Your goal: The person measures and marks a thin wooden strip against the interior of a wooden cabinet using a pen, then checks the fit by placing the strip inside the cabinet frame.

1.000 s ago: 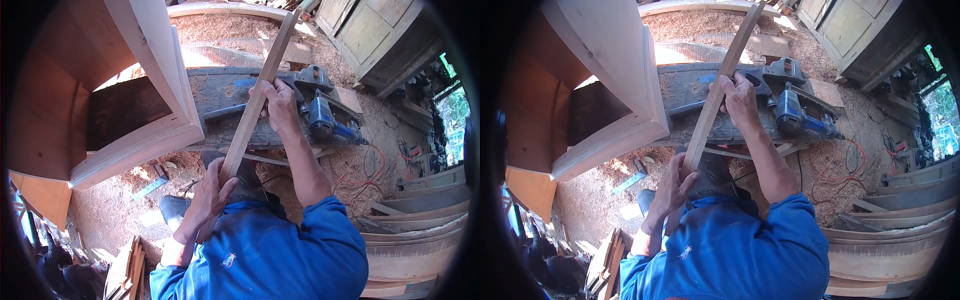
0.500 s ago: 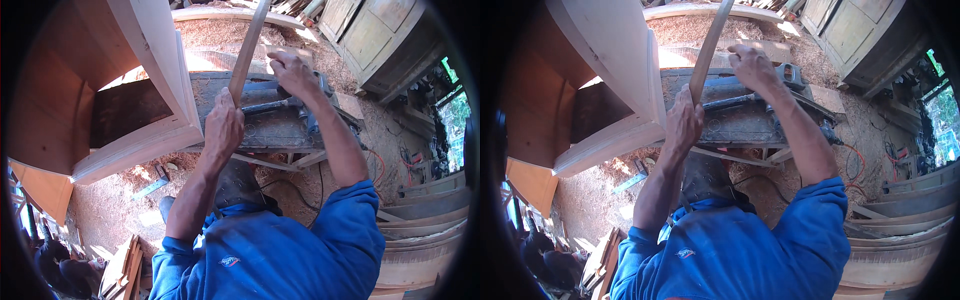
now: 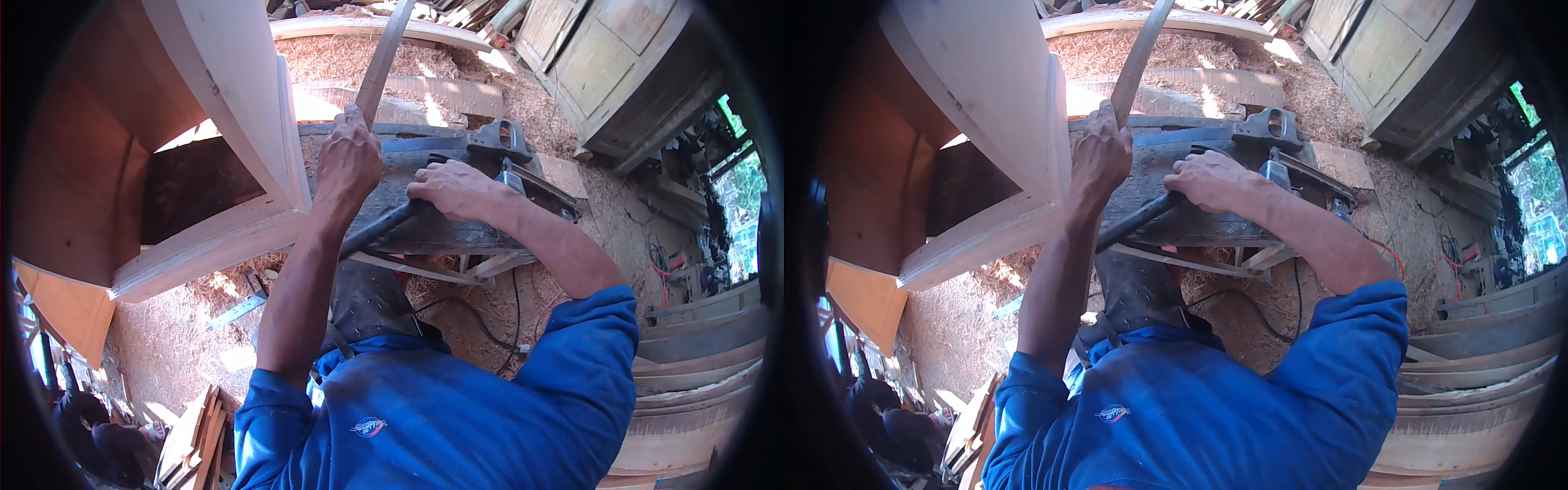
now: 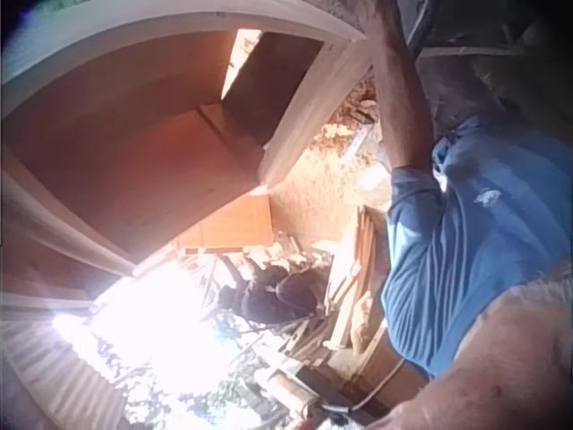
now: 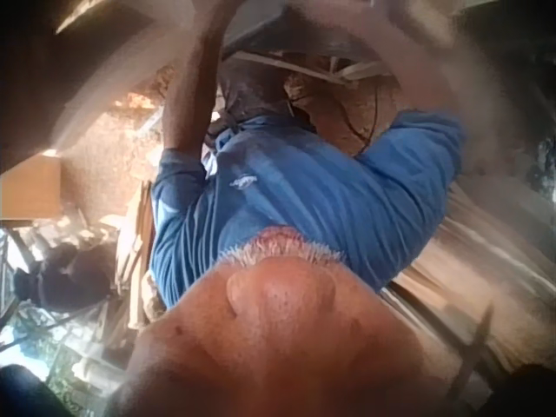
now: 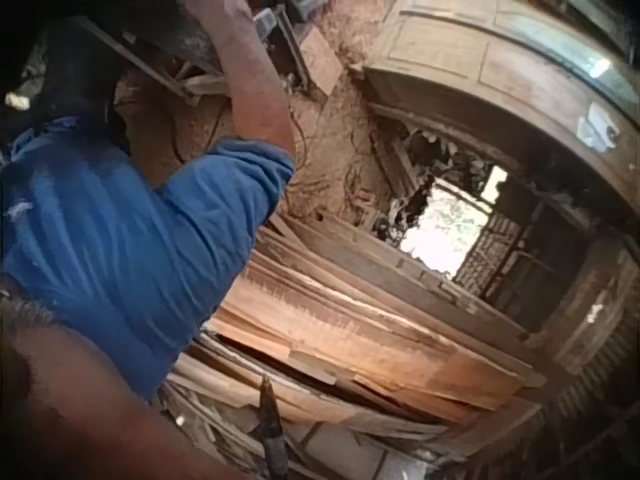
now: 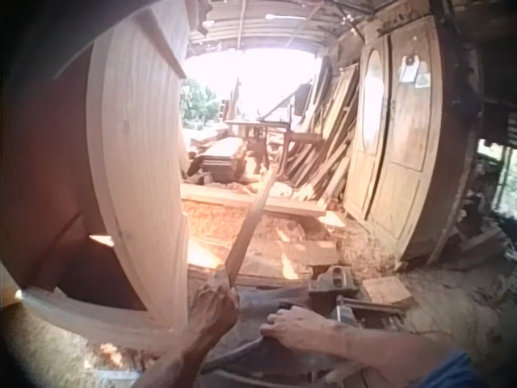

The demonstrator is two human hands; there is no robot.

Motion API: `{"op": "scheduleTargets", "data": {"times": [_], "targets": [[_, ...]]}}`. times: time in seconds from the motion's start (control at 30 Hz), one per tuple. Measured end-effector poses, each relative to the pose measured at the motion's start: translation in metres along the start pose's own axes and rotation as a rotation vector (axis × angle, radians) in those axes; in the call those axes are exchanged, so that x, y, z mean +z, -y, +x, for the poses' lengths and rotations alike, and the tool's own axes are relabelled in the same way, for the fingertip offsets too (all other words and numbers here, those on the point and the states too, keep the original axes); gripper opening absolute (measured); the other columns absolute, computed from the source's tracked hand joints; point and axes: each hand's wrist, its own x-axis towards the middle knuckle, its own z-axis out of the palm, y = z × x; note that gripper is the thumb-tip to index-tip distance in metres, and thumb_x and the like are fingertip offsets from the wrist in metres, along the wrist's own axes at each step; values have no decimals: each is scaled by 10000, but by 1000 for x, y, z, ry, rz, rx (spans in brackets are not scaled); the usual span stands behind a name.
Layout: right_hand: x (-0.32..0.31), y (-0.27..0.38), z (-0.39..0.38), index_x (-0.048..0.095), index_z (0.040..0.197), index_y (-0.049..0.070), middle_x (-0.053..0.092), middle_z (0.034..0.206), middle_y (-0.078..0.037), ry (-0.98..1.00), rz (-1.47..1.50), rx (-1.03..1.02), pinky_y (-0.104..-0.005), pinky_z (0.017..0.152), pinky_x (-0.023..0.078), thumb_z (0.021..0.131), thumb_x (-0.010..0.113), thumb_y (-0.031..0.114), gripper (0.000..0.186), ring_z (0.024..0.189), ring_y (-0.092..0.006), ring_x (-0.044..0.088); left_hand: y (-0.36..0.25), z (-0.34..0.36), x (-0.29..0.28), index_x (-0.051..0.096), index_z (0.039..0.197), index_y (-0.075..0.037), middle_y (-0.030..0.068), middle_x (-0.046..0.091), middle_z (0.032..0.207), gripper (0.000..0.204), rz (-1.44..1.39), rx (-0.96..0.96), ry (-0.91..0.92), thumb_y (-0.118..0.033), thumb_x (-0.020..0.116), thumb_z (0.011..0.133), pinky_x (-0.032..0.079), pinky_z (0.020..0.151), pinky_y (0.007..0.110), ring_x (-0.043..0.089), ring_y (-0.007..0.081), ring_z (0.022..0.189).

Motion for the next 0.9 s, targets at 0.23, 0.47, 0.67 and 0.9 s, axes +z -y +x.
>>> {"op": "scheduleTargets", "data": {"times": [0.23,0.47,0.67,0.9], "targets": [[0,-5,-24,663,1146,152,615,1055,-72,-124,-4,-53,-394,966,452,873,595,111,284,1101,-247,594,20,10,22,467,1262,82,302,587,1172,376,61,-173,124,-79,518,926,566,848,504,674,456,999],[3,13,-24,661,1050,174,600,1007,-42,-104,-234,-93,-388,917,450,886,599,135,179,1045,-205,589,29,17,40,474,1223,49,266,583,1191,308,121,-279,106,-88,499,948,568,891,474,664,435,1051],[-29,0,-31,602,1004,130,601,987,-61,-300,46,-125,-418,870,469,822,652,91,193,1019,-246,600,48,9,46,467,1214,61,269,587,1152,309,108,-309,135,-117,492,964,590,839,461,693,404,999],[-28,27,-70,517,992,83,537,905,-70,-216,950,-130,-379,807,483,746,671,7,300,876,-213,578,41,8,50,489,1213,45,224,564,1132,320,61,-407,109,-139,511,952,600,787,470,710,374,952]]}}
